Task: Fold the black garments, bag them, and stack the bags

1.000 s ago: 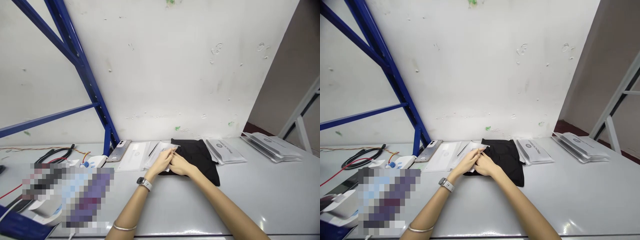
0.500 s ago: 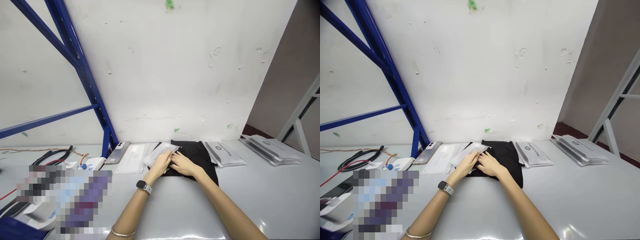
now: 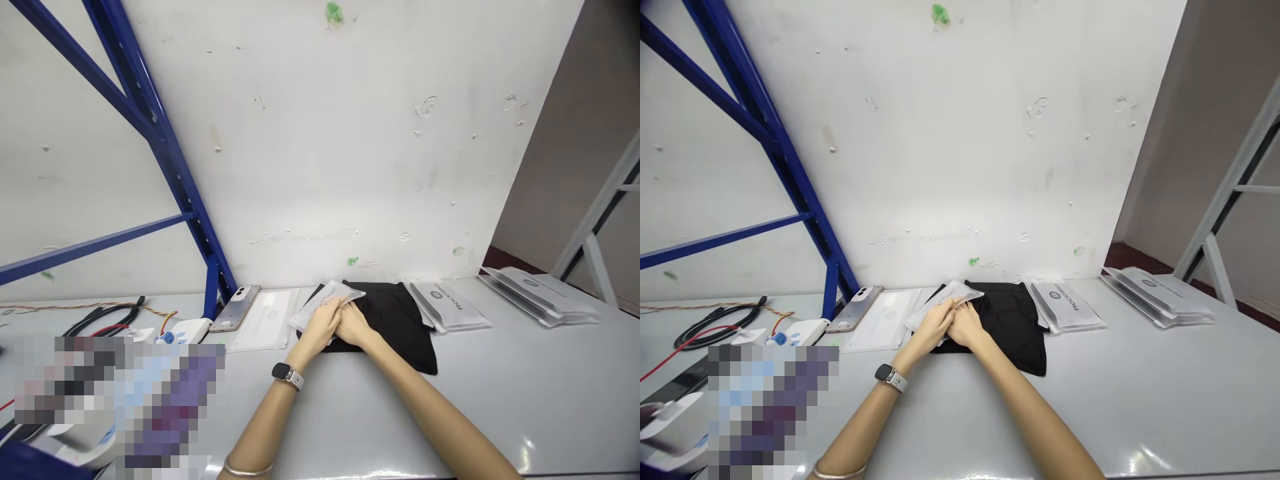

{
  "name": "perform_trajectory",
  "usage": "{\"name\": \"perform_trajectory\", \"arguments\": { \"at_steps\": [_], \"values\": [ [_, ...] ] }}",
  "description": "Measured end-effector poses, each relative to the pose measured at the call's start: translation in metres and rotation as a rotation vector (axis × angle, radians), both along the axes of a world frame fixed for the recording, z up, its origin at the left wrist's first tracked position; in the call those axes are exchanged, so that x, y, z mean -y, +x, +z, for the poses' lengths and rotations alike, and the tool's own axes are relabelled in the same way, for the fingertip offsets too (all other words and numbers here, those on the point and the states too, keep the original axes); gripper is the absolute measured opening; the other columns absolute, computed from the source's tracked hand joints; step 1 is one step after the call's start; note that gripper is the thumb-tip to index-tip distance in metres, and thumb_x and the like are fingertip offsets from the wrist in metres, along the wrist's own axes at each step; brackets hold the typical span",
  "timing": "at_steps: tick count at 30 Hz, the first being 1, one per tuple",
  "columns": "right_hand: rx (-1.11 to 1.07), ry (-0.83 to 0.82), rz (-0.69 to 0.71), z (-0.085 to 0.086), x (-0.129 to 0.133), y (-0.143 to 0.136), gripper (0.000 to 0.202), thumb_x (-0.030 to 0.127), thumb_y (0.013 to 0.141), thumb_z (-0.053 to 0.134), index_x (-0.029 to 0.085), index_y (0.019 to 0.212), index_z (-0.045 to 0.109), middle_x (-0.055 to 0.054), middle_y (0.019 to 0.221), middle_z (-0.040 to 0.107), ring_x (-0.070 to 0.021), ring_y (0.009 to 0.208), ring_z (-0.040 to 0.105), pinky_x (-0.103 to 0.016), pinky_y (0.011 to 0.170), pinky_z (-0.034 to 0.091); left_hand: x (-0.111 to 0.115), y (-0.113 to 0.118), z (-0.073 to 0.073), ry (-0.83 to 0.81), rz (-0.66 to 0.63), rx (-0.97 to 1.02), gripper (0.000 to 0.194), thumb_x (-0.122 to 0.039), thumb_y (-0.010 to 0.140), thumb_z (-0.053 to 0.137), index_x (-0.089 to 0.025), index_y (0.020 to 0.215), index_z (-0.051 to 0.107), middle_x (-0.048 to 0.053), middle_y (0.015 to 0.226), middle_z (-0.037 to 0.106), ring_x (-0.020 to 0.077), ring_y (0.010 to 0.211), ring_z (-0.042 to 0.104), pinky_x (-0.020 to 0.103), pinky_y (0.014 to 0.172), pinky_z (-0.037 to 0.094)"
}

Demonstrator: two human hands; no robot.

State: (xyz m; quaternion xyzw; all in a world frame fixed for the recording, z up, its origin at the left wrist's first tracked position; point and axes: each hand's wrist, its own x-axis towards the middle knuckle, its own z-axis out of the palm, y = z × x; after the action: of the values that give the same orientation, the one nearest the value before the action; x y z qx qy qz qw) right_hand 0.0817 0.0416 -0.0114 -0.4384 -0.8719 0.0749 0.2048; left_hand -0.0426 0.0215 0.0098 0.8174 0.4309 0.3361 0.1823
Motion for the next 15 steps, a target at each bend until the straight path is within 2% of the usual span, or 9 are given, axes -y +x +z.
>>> {"name": "perform_trajectory", "arguments": {
  "at_steps": [2,5,8,11,15],
  "values": [
    [-0.014,-0.016,0.061,0.006,0.0,0.01,0.052,0.029,0.09,0.046,0.007,0.137,0.043,-0.018,0.138,0.048,-0.0272,0.131,0.039,-0.039,0.111,0.028,-0.002,-0.002,-0.002,-0.004,0.039,0.021,0.028,-0.024,0.094,0.031,-0.02,0.11,0.054,0.008,0.124,0.06,0.0213,0.115,0.055,0.038,0.101,0.042],
    [-0.045,-0.085,0.23,0.014,-0.001,0.032,0.063,0.037,0.087,0.052,0.011,0.142,0.035,-0.014,0.145,0.039,-0.0248,0.136,0.033,-0.037,0.112,0.028,-0.004,-0.002,-0.005,-0.022,0.071,0.073,0.022,-0.028,0.095,0.031,-0.021,0.098,0.051,0.008,0.113,0.064,0.0211,0.107,0.059,0.038,0.096,0.045],
    [-0.023,-0.123,0.283,0.013,-0.002,0.047,0.06,0.033,0.085,0.056,0.012,0.139,0.04,-0.014,0.145,0.039,-0.026,0.136,0.031,-0.042,0.113,0.025,-0.003,0.002,-0.007,-0.026,0.041,0.079,0.02,-0.029,0.096,0.03,-0.021,0.094,0.049,0.006,0.104,0.065,0.0203,0.101,0.06,0.036,0.093,0.046],
    [-0.014,-0.088,0.246,0.007,0.001,0.044,0.046,0.029,0.088,0.052,0.012,0.131,0.049,-0.014,0.14,0.046,-0.0258,0.134,0.034,-0.044,0.114,0.023,-0.002,0.005,-0.008,-0.024,0.018,0.066,0.021,-0.028,0.096,0.029,-0.021,0.092,0.049,0.005,0.097,0.065,0.0194,0.092,0.061,0.035,0.09,0.047],
    [-0.061,-0.031,0.317,0.0,0.003,0.03,0.041,0.032,0.093,0.044,0.016,0.13,0.051,-0.012,0.14,0.048,-0.0232,0.133,0.037,-0.042,0.113,0.025,0.0,0.004,-0.005,-0.002,0.065,0.046,0.021,-0.027,0.095,0.029,-0.021,0.093,0.049,0.004,0.095,0.065,0.0198,0.088,0.061,0.035,0.086,0.047]
  ]
}}
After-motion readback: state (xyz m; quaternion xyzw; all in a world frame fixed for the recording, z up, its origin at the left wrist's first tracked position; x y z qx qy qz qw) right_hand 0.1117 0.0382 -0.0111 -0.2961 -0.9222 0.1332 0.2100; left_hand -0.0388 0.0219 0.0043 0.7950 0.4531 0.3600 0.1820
